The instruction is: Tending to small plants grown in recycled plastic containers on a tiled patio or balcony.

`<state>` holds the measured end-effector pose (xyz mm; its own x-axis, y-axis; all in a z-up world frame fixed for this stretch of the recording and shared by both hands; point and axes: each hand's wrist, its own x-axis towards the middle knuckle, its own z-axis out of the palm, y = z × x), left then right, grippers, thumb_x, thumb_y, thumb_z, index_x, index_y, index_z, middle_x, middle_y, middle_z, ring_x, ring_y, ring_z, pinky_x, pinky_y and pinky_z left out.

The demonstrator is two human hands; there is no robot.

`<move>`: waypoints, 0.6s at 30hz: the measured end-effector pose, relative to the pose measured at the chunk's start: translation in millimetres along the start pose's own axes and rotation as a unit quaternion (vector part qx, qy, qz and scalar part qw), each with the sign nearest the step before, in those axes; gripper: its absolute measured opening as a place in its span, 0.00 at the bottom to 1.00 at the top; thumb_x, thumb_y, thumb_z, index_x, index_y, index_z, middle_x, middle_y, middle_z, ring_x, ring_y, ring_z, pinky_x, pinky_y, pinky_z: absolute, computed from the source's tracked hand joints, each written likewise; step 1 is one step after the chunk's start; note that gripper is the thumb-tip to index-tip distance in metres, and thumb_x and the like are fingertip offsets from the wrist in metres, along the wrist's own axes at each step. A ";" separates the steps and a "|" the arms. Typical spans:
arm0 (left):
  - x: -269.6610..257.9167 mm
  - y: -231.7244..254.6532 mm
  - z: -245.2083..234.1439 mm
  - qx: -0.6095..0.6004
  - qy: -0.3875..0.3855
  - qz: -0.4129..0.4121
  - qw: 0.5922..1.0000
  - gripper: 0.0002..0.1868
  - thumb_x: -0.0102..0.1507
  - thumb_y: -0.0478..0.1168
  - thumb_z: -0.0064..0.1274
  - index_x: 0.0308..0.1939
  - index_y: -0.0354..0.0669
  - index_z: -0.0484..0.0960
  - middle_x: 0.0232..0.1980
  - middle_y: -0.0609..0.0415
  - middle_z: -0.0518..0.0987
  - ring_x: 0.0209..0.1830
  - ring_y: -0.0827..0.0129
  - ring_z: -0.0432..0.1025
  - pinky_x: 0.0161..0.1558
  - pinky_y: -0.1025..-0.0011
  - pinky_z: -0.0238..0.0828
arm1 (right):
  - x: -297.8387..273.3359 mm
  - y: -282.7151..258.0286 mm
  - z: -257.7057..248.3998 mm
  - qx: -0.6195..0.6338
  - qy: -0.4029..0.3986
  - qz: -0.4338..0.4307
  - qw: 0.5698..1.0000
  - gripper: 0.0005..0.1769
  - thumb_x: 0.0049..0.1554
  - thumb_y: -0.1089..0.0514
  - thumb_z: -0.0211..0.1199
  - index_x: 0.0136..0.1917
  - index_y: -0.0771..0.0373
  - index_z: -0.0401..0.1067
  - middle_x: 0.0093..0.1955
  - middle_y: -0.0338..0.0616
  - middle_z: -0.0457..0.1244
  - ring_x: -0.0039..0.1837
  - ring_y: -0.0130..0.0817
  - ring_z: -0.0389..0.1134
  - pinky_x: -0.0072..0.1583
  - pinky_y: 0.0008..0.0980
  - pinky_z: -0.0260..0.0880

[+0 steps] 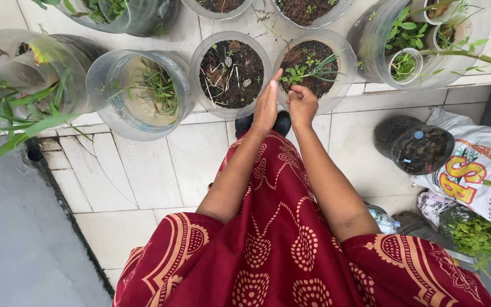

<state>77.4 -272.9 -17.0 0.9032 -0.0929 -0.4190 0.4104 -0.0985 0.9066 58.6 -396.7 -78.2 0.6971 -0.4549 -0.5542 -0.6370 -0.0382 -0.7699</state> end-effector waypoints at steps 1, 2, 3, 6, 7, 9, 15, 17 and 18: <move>3.6 -7.3 6.1 0.002 -0.002 -0.002 1.000 0.35 0.76 0.59 0.19 0.77 0.44 0.65 0.78 0.44 0.67 0.81 0.55 0.58 0.78 0.66 0.48 | 8.1 13.3 -3.7 0.002 0.001 0.003 1.000 0.08 0.58 0.66 0.65 0.52 0.68 0.78 0.39 0.41 0.70 0.36 0.25 0.69 0.38 0.24 0.69; 7.3 -14.9 12.0 0.006 -0.006 -0.012 1.000 0.34 0.76 0.59 0.20 0.77 0.45 0.65 0.78 0.44 0.68 0.80 0.54 0.59 0.77 0.66 0.49 | 16.3 27.0 -7.1 0.018 0.006 0.034 0.999 0.08 0.58 0.66 0.65 0.52 0.68 0.77 0.39 0.41 0.69 0.36 0.25 0.69 0.38 0.24 0.69; 9.8 -23.3 17.7 0.010 -0.010 -0.023 1.000 0.34 0.75 0.59 0.20 0.76 0.45 0.66 0.78 0.43 0.68 0.79 0.54 0.60 0.76 0.66 0.50 | 23.2 41.6 -10.6 0.034 0.012 0.066 0.997 0.08 0.58 0.65 0.64 0.51 0.67 0.77 0.39 0.41 0.69 0.35 0.25 0.69 0.37 0.24 0.70; 19.3 -37.6 30.9 0.022 -0.024 -0.052 0.998 0.34 0.75 0.59 0.21 0.77 0.46 0.66 0.77 0.42 0.67 0.79 0.53 0.61 0.76 0.65 0.51 | 40.6 60.4 -16.5 0.046 0.027 0.116 0.992 0.08 0.57 0.66 0.65 0.51 0.68 0.77 0.39 0.40 0.69 0.34 0.26 0.69 0.36 0.24 0.69; 22.7 -43.4 34.4 0.024 -0.026 -0.055 0.998 0.34 0.75 0.59 0.21 0.77 0.46 0.66 0.77 0.42 0.67 0.79 0.53 0.61 0.76 0.65 0.51 | 46.1 64.0 -17.2 0.047 0.028 0.121 0.991 0.08 0.57 0.66 0.65 0.51 0.68 0.77 0.39 0.40 0.69 0.34 0.26 0.69 0.36 0.24 0.69; 28.3 -55.1 41.2 0.033 -0.035 -0.052 0.997 0.34 0.76 0.59 0.20 0.77 0.47 0.65 0.78 0.42 0.67 0.80 0.53 0.59 0.77 0.65 0.49 | 56.2 71.3 -18.6 0.053 0.032 0.154 0.986 0.08 0.57 0.64 0.67 0.50 0.68 0.77 0.39 0.40 0.69 0.34 0.26 0.69 0.36 0.25 0.70; 40.0 -83.8 55.0 0.051 -0.034 -0.094 0.994 0.35 0.74 0.63 0.22 0.78 0.50 0.63 0.79 0.44 0.65 0.81 0.54 0.57 0.78 0.64 0.48 | 91.5 101.5 -7.2 0.077 0.021 0.205 0.976 0.11 0.59 0.55 0.67 0.48 0.66 0.77 0.37 0.41 0.68 0.33 0.27 0.68 0.34 0.26 0.68; 42.5 -70.6 55.9 0.061 -0.043 -0.127 0.989 0.37 0.73 0.64 0.21 0.79 0.52 0.60 0.80 0.45 0.62 0.81 0.53 0.55 0.77 0.64 0.47 | 97.1 87.7 -3.5 0.046 0.021 0.233 0.971 0.14 0.58 0.51 0.68 0.46 0.66 0.77 0.36 0.42 0.68 0.32 0.28 0.68 0.33 0.27 0.67; 43.2 -63.8 56.1 0.069 -0.051 -0.155 0.984 0.38 0.71 0.66 0.20 0.80 0.54 0.57 0.81 0.45 0.59 0.80 0.52 0.53 0.76 0.64 0.46 | 99.2 80.5 -1.6 0.014 0.021 0.257 0.966 0.17 0.58 0.47 0.69 0.44 0.65 0.77 0.34 0.44 0.68 0.31 0.28 0.68 0.32 0.28 0.67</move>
<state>83.2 -326.2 -95.8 0.7167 -0.1345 -0.6843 0.6376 -0.2709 0.7211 76.0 -446.3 -194.7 0.2767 -0.4433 -0.8526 -0.8857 0.2266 -0.4052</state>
